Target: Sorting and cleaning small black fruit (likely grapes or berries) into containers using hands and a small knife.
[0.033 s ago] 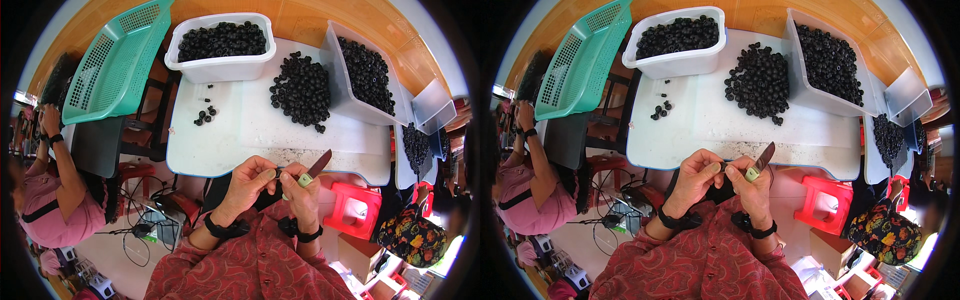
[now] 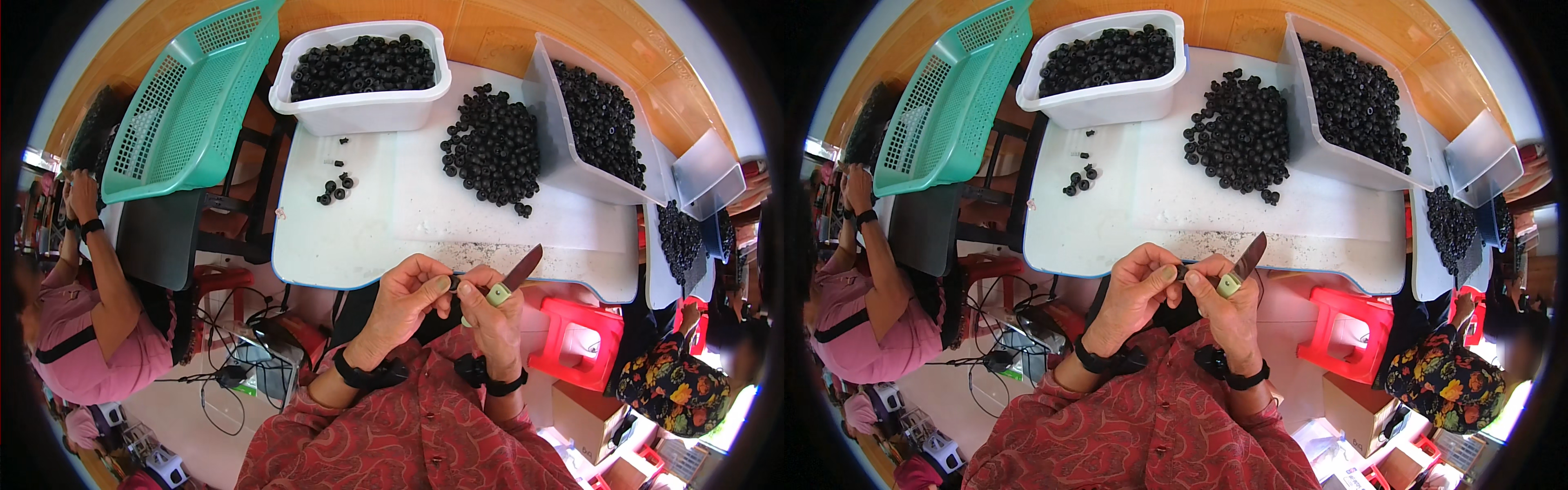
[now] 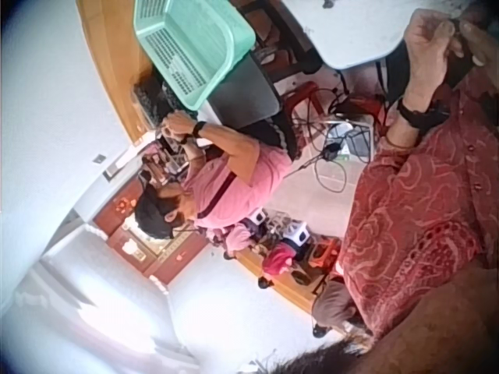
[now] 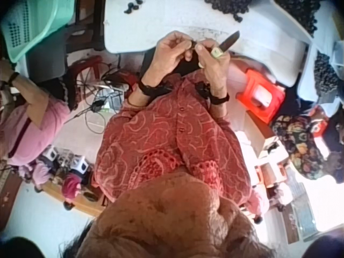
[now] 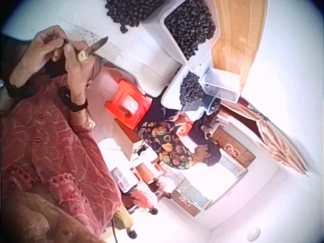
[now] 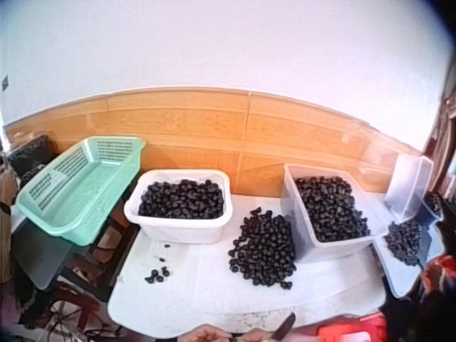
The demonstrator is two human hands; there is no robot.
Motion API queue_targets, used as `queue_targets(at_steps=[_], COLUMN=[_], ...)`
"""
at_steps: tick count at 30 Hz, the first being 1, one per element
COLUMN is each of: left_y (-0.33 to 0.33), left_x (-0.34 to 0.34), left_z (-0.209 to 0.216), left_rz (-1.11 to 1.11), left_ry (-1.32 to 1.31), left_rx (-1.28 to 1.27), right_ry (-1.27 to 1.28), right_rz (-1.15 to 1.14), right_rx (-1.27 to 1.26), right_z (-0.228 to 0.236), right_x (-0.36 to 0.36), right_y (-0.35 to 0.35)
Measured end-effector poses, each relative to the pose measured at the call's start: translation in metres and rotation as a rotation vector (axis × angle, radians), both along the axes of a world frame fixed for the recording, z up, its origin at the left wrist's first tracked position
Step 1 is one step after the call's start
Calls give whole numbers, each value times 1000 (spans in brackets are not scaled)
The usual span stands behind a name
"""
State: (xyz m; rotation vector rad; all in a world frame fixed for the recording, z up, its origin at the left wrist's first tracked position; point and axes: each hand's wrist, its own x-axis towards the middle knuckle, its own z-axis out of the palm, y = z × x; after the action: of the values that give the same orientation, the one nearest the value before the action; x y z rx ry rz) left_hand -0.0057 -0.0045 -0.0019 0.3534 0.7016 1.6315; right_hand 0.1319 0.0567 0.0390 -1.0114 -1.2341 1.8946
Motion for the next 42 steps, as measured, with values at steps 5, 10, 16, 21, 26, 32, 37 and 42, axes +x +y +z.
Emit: queue_targets(at_steps=[5,10,16,21,26,32,37,42], left_y=[0,1,0,1,1,1,1,0], left_x=[0,1,-1,-2,-2,1,2,2], left_z=[-1,0,-2,1,1,0,-1,-4], left_rz=[-6,-13,-38,-69,-53,-1,9,14], left_ry=[-62,-32,-65,-182,-158,-59,-11,25], left_rx=[1,36,32,4,-16,21,51,69], right_ry=[4,6,-36,-61,-384,-596,-649,-664], right_rz=[14,-14,-6,15,-54,69,83,68], right_rx=[1,-27,27,49,481,839,842,838], right_z=[-1,0,-3,-2,-14,-9,-7,-9], right_x=[2,1,1,3,-2,-10,-13,-14], right_y=[-1,-2,-1,0,-5,-6,-6,-5])
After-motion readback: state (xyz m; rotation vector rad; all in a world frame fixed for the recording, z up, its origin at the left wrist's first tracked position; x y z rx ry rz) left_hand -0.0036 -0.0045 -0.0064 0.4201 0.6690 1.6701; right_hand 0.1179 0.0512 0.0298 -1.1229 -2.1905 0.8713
